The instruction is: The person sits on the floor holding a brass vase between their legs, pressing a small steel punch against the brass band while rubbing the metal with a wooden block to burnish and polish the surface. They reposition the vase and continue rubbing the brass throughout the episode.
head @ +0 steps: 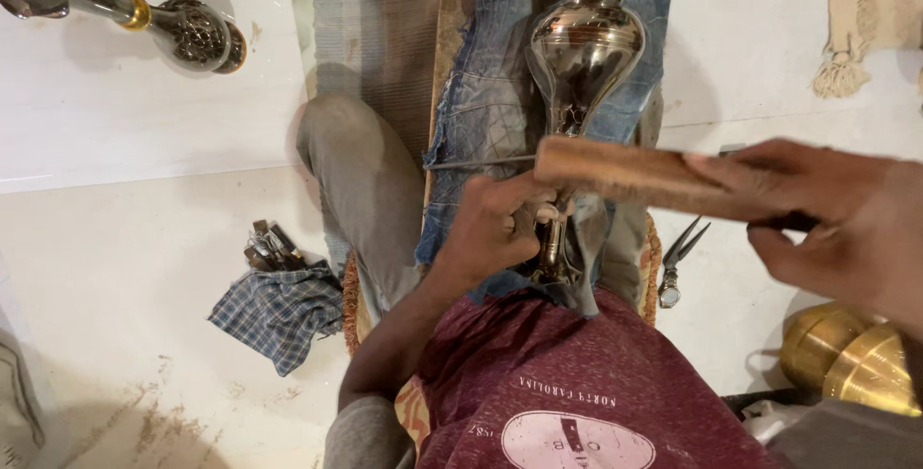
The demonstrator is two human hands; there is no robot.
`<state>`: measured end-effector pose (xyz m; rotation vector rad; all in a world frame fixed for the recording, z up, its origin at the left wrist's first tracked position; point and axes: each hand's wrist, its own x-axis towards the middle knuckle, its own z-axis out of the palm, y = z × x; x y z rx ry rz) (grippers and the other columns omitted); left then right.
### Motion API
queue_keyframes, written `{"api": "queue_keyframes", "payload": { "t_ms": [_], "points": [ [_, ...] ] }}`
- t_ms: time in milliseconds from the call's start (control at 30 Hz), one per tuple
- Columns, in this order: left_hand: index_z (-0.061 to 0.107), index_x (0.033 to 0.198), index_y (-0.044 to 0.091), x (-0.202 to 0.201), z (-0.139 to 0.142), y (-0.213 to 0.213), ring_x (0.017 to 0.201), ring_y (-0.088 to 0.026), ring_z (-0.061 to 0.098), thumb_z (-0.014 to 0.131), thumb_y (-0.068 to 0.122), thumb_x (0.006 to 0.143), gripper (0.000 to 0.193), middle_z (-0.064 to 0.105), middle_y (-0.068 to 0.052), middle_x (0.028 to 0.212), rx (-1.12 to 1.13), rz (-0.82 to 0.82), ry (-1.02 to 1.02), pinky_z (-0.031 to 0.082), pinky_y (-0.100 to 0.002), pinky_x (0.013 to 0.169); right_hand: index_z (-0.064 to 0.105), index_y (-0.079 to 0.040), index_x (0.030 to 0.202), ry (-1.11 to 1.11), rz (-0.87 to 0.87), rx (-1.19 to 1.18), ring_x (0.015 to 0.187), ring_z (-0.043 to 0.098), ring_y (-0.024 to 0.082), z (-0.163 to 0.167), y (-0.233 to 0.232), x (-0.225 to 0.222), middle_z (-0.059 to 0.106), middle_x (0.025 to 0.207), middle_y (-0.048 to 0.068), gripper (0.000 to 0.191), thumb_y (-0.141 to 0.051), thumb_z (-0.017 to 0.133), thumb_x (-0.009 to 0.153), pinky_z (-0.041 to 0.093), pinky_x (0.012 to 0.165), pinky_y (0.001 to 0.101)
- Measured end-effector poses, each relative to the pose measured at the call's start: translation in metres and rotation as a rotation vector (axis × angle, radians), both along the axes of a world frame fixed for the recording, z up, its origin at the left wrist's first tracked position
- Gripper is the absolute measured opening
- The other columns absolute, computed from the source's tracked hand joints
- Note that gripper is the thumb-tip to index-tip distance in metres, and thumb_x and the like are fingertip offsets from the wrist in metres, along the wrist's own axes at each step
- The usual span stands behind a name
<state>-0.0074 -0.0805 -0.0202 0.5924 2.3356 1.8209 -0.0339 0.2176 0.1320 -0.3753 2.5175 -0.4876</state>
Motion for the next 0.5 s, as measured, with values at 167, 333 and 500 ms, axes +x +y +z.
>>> {"api": "queue_keyframes", "payload": {
  "t_ms": [167,333,500],
  "points": [
    [0.069,0.113,0.003,0.016,0.005,0.007,0.082,-0.016,0.081,0.055,-0.013,0.084,0.035,0.079,-0.009,0.096,0.165,0.198,-0.067,0.059,-0.026,0.058,0.05,-0.031,0.15,-0.121,0.007,0.075,0.064,0.073,0.015,0.029,-0.044,-0.035,0.077,0.103,0.005,0.077,0.001,0.071,0.083,0.061,0.058,0.0305],
    [0.069,0.109,-0.001,0.031,0.017,0.016,0.09,-0.018,0.082,0.058,-0.014,0.087,0.028,0.077,-0.013,0.093,0.156,0.394,-0.153,0.059,-0.025,0.068,0.051,-0.029,0.154,-0.174,0.025,0.071,0.059,0.07,0.011,0.029,-0.059,-0.051,0.071,0.099,0.003,0.078,0.002,0.064,0.083,0.058,0.047,0.024],
    [0.067,0.114,-0.004,0.037,0.024,0.021,0.088,-0.019,0.079,0.054,-0.014,0.078,0.04,0.077,-0.013,0.093,0.271,0.476,-0.204,0.06,-0.025,0.071,0.046,-0.035,0.15,-0.145,0.173,0.28,0.066,0.071,0.009,0.035,-0.079,-0.068,0.072,0.099,-0.002,0.074,-0.003,0.066,0.086,0.058,0.054,0.0231]
  ]
}}
